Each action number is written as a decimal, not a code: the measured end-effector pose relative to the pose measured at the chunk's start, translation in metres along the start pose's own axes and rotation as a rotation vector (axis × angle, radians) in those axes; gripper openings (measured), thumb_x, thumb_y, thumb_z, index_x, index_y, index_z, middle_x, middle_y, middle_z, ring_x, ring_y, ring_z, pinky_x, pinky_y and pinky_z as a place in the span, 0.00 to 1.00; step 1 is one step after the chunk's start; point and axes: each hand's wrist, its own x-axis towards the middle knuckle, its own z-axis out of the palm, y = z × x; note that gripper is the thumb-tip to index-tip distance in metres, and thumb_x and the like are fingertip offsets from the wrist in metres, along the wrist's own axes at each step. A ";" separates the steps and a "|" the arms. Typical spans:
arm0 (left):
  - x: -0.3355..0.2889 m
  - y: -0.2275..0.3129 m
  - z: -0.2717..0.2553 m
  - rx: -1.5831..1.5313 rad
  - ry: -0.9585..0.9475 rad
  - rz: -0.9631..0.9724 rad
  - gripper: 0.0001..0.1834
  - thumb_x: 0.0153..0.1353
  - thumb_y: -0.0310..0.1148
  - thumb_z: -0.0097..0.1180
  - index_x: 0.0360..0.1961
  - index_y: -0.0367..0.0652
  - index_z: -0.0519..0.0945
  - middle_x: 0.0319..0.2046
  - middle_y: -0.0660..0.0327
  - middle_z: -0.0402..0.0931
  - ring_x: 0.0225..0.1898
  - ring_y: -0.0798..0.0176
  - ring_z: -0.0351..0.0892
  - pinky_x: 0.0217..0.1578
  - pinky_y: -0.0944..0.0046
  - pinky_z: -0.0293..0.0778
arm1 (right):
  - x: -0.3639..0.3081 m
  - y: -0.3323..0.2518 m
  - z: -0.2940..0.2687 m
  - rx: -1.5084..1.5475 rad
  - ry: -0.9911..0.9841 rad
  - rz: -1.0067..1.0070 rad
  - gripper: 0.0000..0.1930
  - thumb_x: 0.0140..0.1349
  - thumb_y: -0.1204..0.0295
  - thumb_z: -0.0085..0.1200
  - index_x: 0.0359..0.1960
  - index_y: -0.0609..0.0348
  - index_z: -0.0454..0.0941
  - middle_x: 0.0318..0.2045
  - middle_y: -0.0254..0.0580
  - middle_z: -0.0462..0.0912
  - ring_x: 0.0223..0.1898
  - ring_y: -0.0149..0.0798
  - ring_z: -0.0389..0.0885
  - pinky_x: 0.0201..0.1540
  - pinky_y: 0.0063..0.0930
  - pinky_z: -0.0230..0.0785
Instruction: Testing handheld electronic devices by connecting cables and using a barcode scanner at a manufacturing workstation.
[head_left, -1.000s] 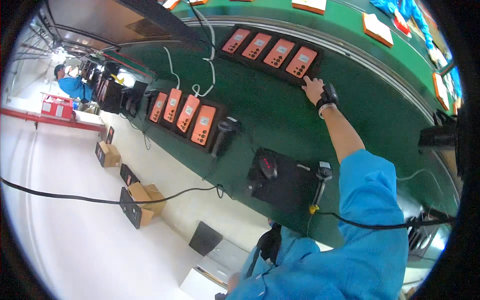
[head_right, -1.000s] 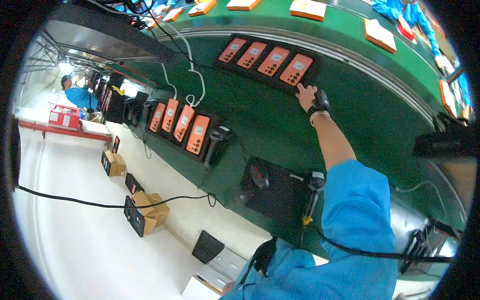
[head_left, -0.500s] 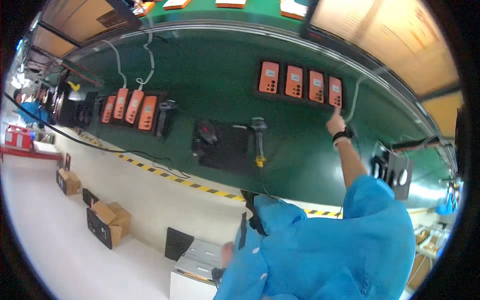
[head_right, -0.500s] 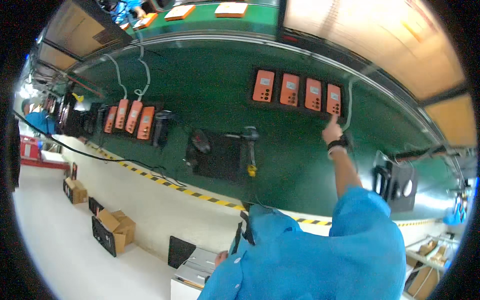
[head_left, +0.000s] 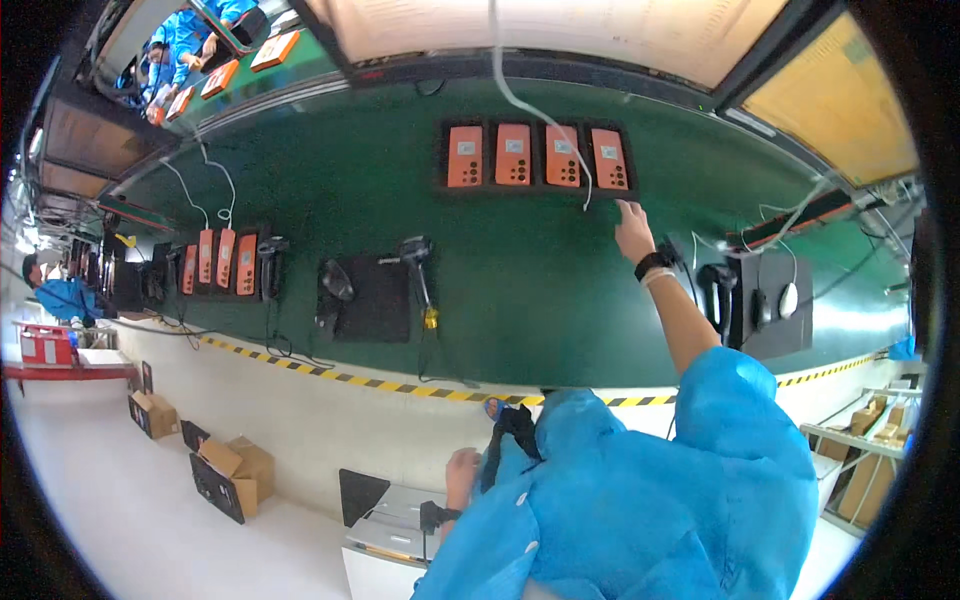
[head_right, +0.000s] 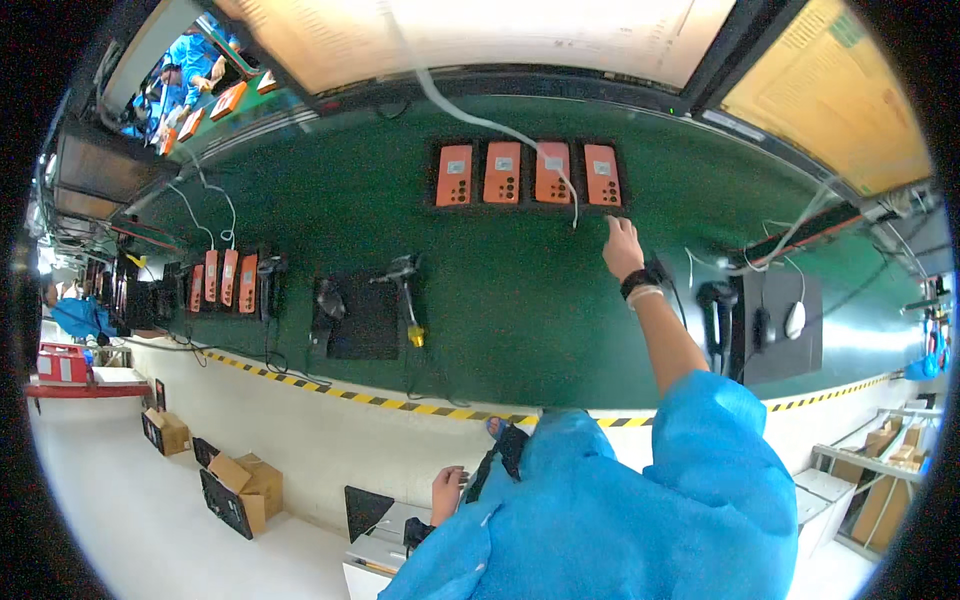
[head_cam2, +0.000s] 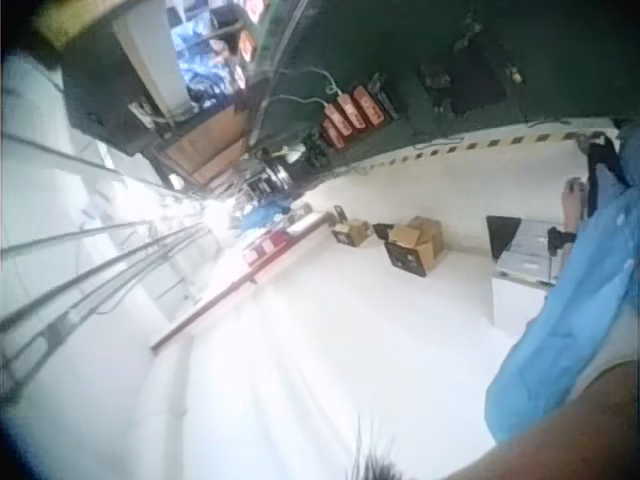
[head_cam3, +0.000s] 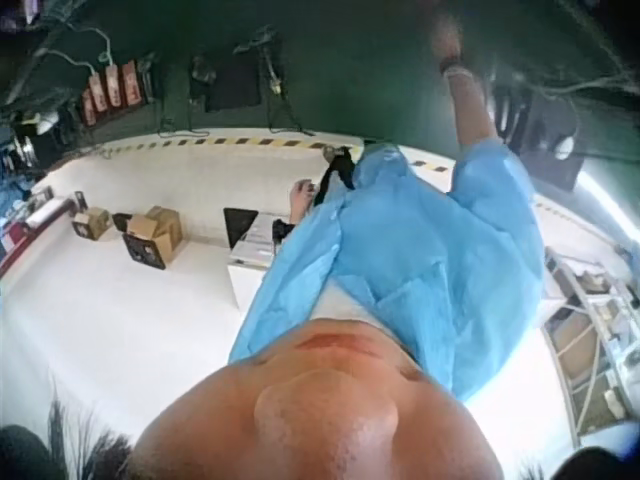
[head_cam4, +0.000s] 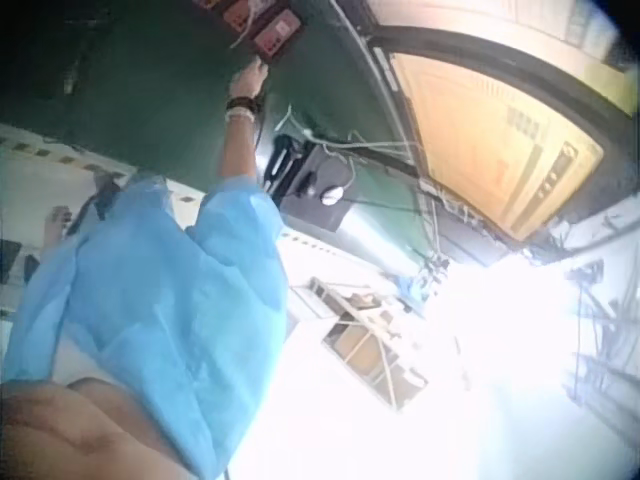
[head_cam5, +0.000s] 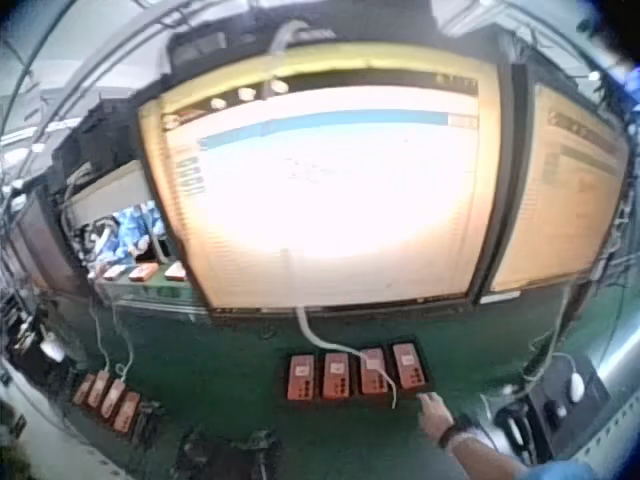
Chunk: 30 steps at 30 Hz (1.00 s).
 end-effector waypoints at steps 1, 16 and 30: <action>-0.003 0.012 0.015 0.075 -0.004 0.008 0.15 0.62 0.36 0.51 0.43 0.34 0.79 0.33 0.54 0.81 0.38 0.60 0.80 0.41 0.65 0.74 | 0.018 0.004 0.007 0.009 -0.007 -0.001 0.27 0.49 0.78 0.56 0.54 0.62 0.67 0.48 0.56 0.71 0.52 0.57 0.69 0.53 0.45 0.66; 0.141 0.407 0.267 -0.264 -0.040 0.728 0.30 0.57 0.34 0.63 0.59 0.37 0.66 0.54 0.54 0.70 0.38 0.68 0.75 0.39 0.70 0.73 | 0.034 0.000 -0.031 0.223 -0.038 -0.166 0.18 0.48 0.76 0.61 0.43 0.60 0.75 0.39 0.47 0.73 0.49 0.53 0.69 0.57 0.48 0.58; 0.113 0.293 0.132 0.468 0.129 0.927 0.05 0.56 0.23 0.51 0.34 0.38 0.75 0.35 0.52 0.73 0.43 0.49 0.72 0.44 0.54 0.68 | -0.191 -0.008 -0.087 0.358 -0.257 0.246 0.15 0.44 0.82 0.60 0.37 0.61 0.76 0.40 0.44 0.72 0.48 0.52 0.68 0.54 0.42 0.62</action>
